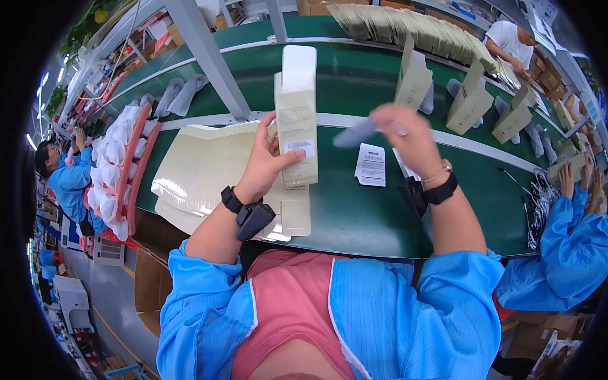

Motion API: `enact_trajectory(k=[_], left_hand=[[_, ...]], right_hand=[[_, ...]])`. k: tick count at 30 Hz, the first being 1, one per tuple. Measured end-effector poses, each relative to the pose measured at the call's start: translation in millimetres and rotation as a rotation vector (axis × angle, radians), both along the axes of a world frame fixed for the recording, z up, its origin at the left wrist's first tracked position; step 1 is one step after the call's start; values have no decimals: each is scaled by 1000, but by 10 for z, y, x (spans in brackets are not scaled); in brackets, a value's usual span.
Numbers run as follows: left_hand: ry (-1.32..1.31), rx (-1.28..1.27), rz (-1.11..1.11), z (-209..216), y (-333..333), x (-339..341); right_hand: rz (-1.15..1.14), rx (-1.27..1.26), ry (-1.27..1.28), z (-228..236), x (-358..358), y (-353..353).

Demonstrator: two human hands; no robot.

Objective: The person assembles cardboard boxes by hand, inserting paper manuals into each box before folding the flaps closed and placing the finished boxes onto the conveyor belt.

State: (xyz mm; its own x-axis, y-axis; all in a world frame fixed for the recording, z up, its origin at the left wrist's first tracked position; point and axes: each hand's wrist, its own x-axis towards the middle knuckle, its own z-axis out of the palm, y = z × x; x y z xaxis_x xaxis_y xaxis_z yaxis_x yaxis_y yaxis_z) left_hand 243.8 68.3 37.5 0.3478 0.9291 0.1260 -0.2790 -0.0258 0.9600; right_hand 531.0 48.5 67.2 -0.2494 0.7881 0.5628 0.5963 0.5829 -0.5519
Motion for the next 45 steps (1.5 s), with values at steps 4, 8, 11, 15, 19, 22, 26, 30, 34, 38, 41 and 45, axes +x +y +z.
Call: enact_trajectory(k=[4,8,11,15,19,22,26,30,34,38,41,45], left_hand=[[255,320,-13,-6,-57,79],[421,586,43,6,-147,176],[564,671,276,89,-241,129],[562,943,420,90,-239,-1],[868,885,-237,-108,-371,-233],[1196,1047,-465,-301,-556,-328],[1218,1064,-488,-400,-606,-369],[1094,1066,-447,-317,-549,-265],[1300,887,-527,-174,-602,-162],[1153,988,-318,-211,-594,-167],[919,949,-76,-159,-577,-165],[589,880,207,-39,-469,73]], right_hand=[[84,607,173,692,-159,45],[140,249,-95,712,-460,140],[178,381,-228,697,-771,44],[-63,521,-189,577,-601,472],[-300,390,-137,276,-47,1055],[-348,388,-189,-19,239,1221],[-337,355,-146,-111,272,1208],[-399,350,-88,-162,401,1254],[-478,300,-68,-172,532,1328],[-486,372,22,-188,581,1287],[-542,553,-40,13,366,1074],[-115,-255,99,-132,-153,713]])
